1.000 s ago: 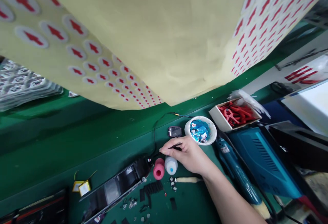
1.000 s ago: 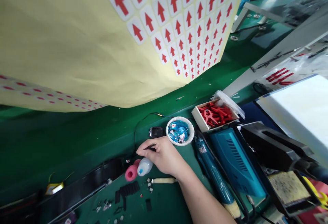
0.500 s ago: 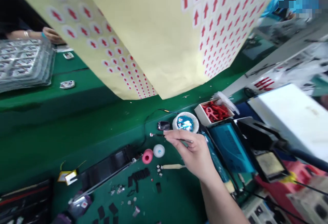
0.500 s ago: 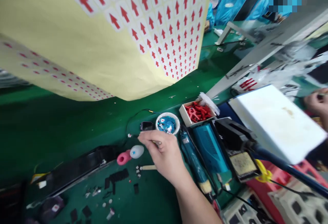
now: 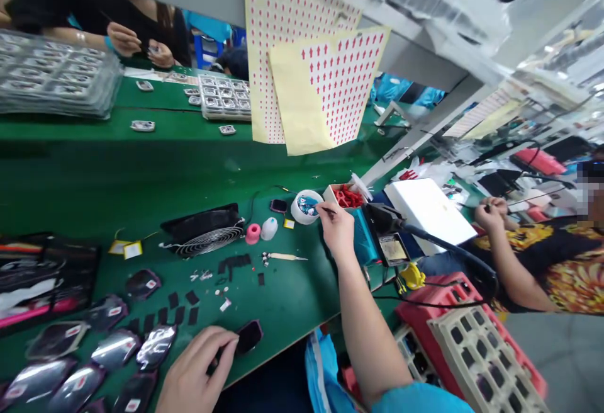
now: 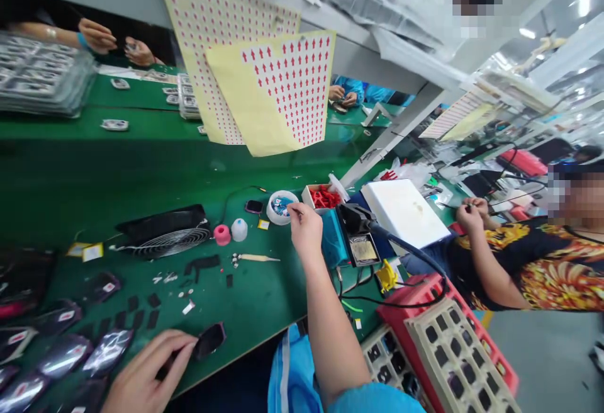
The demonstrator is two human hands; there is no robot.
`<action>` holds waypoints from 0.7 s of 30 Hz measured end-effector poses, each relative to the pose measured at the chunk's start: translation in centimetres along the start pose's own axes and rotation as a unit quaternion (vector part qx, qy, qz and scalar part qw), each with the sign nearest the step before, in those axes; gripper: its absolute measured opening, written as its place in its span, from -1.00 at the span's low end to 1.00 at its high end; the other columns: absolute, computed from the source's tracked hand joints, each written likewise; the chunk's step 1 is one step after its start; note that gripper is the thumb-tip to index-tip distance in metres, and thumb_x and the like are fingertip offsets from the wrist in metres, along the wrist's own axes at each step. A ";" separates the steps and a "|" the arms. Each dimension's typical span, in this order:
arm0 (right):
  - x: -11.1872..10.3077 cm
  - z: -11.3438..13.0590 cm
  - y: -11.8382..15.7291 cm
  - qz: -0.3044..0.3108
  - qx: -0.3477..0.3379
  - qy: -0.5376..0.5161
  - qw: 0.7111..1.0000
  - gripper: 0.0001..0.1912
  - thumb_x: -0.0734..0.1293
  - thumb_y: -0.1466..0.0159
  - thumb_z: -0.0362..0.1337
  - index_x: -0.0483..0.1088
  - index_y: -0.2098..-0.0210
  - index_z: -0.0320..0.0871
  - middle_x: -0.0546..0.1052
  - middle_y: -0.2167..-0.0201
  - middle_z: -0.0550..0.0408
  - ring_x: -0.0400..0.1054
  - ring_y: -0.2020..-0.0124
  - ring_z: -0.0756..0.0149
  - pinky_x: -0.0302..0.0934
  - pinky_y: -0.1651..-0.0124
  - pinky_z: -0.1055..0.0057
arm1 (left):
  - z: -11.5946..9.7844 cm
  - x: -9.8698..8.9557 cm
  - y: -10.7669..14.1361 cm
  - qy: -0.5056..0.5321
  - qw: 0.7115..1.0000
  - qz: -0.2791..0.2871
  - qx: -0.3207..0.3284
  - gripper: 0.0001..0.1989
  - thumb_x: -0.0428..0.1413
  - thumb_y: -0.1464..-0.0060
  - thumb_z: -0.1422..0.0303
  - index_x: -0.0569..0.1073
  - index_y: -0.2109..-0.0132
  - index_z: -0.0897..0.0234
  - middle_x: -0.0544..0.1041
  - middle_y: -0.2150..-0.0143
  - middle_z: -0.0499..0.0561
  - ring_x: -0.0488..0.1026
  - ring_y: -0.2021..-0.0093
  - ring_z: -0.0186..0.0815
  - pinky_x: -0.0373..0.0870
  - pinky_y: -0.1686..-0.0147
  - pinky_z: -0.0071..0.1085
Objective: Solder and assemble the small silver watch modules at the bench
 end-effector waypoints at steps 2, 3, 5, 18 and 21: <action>-0.2 0.1 0.2 -0.005 -0.012 0.006 1.000 -0.80 0.34 -0.23 -0.18 0.58 0.34 -0.14 0.69 0.30 -0.05 0.59 0.29 0.10 0.43 0.14 0.25 | -0.4 -0.1 0.1 -0.002 1.000 -0.007 0.012 -0.69 0.04 -0.38 0.12 0.56 0.24 0.14 0.61 0.28 -0.05 0.59 0.31 -0.36 0.49 0.29 -0.58; -0.4 0.2 0.3 -0.010 -0.016 0.007 1.000 -0.80 0.35 -0.23 -0.18 0.58 0.33 -0.15 0.69 0.31 -0.06 0.59 0.29 0.10 0.44 0.14 0.24 | -0.6 -0.1 0.1 -0.002 1.000 -0.009 0.016 -0.68 0.03 -0.38 0.12 0.56 0.23 0.14 0.60 0.28 -0.05 0.58 0.31 -0.36 0.49 0.29 -0.57; -0.8 0.4 0.7 -0.023 -0.023 0.009 0.999 -0.78 0.34 -0.24 -0.17 0.59 0.30 -0.16 0.69 0.29 -0.08 0.59 0.28 0.08 0.44 0.11 0.22 | -0.8 -0.1 0.3 -0.003 1.000 -0.008 0.015 -0.68 0.02 -0.39 0.11 0.56 0.22 0.15 0.60 0.28 -0.05 0.56 0.34 -0.37 0.48 0.31 -0.56; -2.7 1.7 6.2 0.025 -0.039 -0.007 0.999 -0.63 0.15 -0.46 -0.07 0.48 0.20 -0.16 0.60 0.30 -0.05 0.52 0.26 0.21 0.40 0.13 0.30 | -0.5 0.4 1.1 -0.010 1.000 -0.001 -0.013 -0.66 0.02 -0.34 0.06 0.55 0.13 0.17 0.54 0.31 -0.04 0.49 0.45 -0.37 0.50 0.42 -0.51; -1.9 2.2 8.9 0.076 -0.058 0.006 0.995 -0.68 0.21 -0.46 -0.10 0.48 0.31 -0.11 0.56 0.40 0.07 0.47 0.34 0.29 0.37 0.19 0.40 | 0.4 0.6 1.2 -0.032 0.999 -0.017 0.023 -0.72 0.05 -0.33 0.06 0.52 0.10 0.13 0.54 0.29 -0.04 0.51 0.45 -0.34 0.55 0.41 -0.47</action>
Point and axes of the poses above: each hand's wrist, its own y-axis away from the middle knuckle, its own x-axis out of the palm, z = x × y, the point moved 5 cm from there along -y, towards the middle knuckle
